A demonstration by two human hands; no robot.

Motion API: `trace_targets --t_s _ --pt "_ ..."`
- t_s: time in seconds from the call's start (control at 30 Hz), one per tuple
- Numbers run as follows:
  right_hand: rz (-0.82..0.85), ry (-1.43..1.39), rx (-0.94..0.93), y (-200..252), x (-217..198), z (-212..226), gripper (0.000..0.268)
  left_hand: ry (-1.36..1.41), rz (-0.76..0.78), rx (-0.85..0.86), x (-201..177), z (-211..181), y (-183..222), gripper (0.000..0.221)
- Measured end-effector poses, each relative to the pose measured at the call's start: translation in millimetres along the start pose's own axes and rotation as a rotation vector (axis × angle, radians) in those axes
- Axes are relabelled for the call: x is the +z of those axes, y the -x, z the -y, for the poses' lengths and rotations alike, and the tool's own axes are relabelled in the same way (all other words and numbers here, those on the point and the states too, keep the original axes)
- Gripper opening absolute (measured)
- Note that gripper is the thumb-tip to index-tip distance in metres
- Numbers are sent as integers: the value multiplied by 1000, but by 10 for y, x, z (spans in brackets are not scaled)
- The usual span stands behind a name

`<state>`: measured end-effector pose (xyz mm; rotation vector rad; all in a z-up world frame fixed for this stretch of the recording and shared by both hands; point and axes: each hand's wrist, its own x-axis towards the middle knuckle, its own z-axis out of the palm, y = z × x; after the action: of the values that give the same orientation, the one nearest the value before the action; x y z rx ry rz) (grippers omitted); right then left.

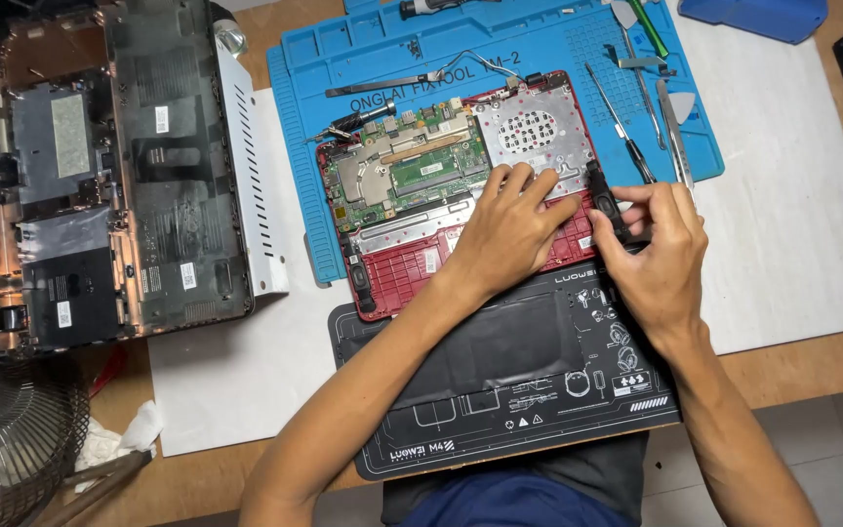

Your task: Installing a replacement battery into a laptop chassis and securing it with screws.

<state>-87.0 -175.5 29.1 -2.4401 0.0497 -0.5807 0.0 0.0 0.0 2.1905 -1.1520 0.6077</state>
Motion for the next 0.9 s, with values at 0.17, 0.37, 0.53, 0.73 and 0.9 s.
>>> trace_targets --t_s 0.17,0.37,0.53,0.73,0.9 --pt "1 7 -8 -4 5 13 23 -41 40 17 -41 -30 -3 20" --pt "-1 24 -26 -2 -4 55 23 -37 44 12 -2 -18 6 20" --pt "-14 41 -49 -20 21 54 23 -15 20 8 -22 -6 -7 17" --pt "-36 115 -63 -19 25 34 24 23 10 -16 -25 -8 -8 16" --pt "-23 108 -31 -11 19 43 21 14 29 -18 -64 -29 -15 22"
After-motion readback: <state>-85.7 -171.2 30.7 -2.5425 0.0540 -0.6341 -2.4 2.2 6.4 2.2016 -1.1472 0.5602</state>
